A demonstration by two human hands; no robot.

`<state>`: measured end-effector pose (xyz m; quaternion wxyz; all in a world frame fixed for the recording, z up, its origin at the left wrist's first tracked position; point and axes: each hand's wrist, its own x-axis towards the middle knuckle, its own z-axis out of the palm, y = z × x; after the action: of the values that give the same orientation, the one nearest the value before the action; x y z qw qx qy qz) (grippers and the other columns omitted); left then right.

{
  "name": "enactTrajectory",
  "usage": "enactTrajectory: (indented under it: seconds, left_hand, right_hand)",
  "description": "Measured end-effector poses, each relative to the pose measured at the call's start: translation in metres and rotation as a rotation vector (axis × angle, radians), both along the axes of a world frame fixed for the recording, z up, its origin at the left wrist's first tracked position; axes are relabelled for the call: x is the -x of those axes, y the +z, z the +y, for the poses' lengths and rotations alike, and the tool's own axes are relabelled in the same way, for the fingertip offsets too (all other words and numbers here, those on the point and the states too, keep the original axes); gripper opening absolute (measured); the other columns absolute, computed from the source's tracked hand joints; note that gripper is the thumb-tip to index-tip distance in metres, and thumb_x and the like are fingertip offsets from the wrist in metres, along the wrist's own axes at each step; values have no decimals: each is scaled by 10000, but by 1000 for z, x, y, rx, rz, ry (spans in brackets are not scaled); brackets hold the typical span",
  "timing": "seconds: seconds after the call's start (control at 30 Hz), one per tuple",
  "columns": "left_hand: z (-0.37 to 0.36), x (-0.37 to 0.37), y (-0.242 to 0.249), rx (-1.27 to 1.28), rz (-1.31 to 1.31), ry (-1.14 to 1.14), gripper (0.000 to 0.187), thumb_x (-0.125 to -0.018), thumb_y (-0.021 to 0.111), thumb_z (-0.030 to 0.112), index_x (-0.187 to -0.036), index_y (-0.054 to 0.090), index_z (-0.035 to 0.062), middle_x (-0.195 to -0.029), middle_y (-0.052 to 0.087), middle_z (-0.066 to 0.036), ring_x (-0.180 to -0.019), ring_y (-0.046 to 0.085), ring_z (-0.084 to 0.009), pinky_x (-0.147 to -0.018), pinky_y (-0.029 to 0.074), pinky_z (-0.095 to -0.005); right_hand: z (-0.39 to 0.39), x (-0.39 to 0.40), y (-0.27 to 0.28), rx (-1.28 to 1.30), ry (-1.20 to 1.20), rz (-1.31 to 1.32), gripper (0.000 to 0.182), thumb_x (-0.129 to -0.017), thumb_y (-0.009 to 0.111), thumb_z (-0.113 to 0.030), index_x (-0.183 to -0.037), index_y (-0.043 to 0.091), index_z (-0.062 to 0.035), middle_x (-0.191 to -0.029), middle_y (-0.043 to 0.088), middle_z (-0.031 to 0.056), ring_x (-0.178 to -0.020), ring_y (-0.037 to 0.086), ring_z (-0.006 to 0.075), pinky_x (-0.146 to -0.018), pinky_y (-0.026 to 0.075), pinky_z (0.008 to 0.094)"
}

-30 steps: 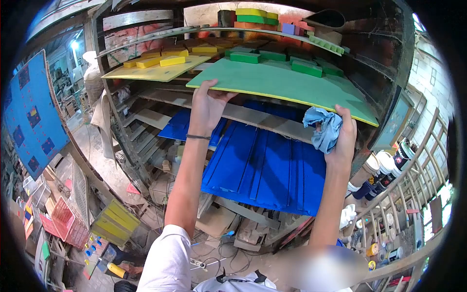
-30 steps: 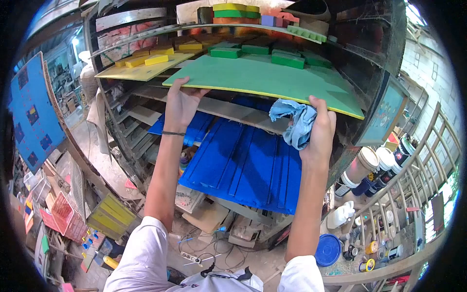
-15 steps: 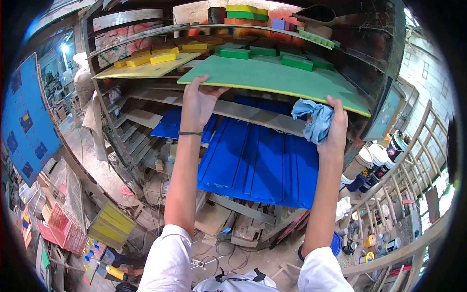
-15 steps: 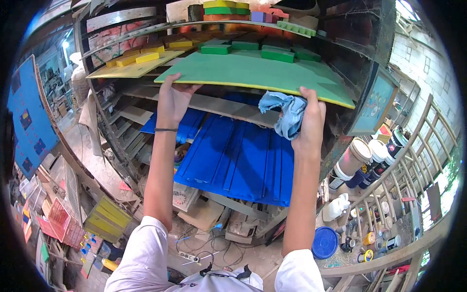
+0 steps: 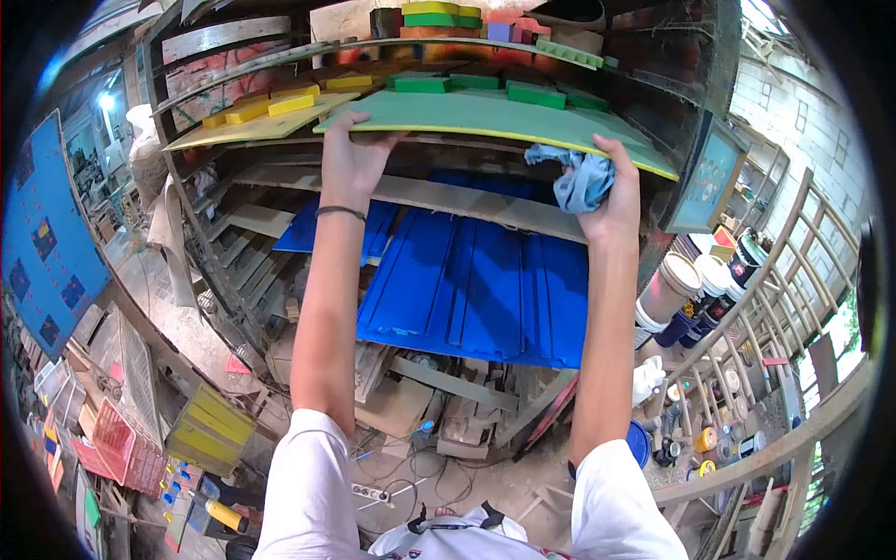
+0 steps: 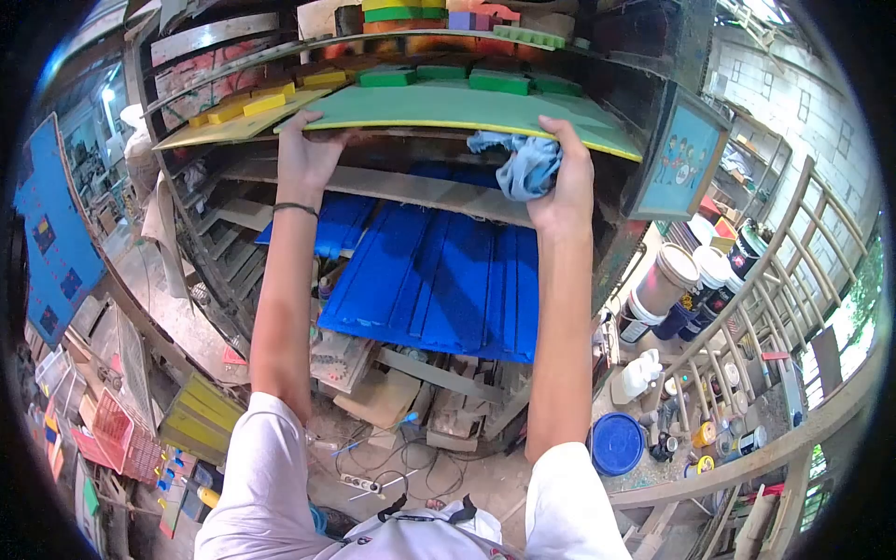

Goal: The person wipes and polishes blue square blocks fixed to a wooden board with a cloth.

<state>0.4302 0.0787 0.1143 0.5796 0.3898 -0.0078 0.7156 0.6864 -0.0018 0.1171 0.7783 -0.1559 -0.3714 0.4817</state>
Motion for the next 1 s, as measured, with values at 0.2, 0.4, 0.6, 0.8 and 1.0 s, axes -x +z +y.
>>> enactTrajectory:
  seconds: [0.2,0.4,0.6,0.8,1.0]
  left_hand:
    - [-13,-2,9,-32,-63,-36,344,-765,427,43,-1071,364,-101,-1135,424,-232,-1079,428,-359,-932,372,-515]
    - [-33,13,3,-97,-68,-40,342,-773,424,40,-1078,358,-99,-1159,409,-250,-1094,418,-373,-963,331,-558]
    - [-58,27,1,-115,-87,11,328,-766,464,34,-1057,385,-94,-1112,444,-240,-1096,417,-376,-975,315,-556]
    - [-79,46,6,-196,-47,-1,219,-755,473,54,-925,477,-84,-1047,499,-266,-1067,461,-379,-968,337,-559]
    - [-115,57,4,-156,-56,65,246,-747,489,54,-948,473,-86,-1034,517,-256,-1048,479,-367,-951,364,-532]
  right_hand:
    - [2,-2,0,-42,90,113,146,-714,611,-102,-769,500,-24,-652,531,82,-538,530,200,-525,453,317]
    - [-18,8,-3,-112,139,70,145,-713,614,-93,-777,518,-5,-654,547,92,-543,547,208,-521,464,320]
    - [-35,22,-3,-206,97,22,134,-731,617,-129,-775,524,-43,-685,546,59,-601,537,183,-577,458,303]
    - [-55,30,2,-227,157,65,144,-705,588,-31,-825,510,-47,-705,518,38,-581,538,160,-504,474,327]
    - [-85,45,-2,-287,82,13,151,-732,598,-136,-798,522,-23,-680,532,74,-588,540,185,-548,462,302]
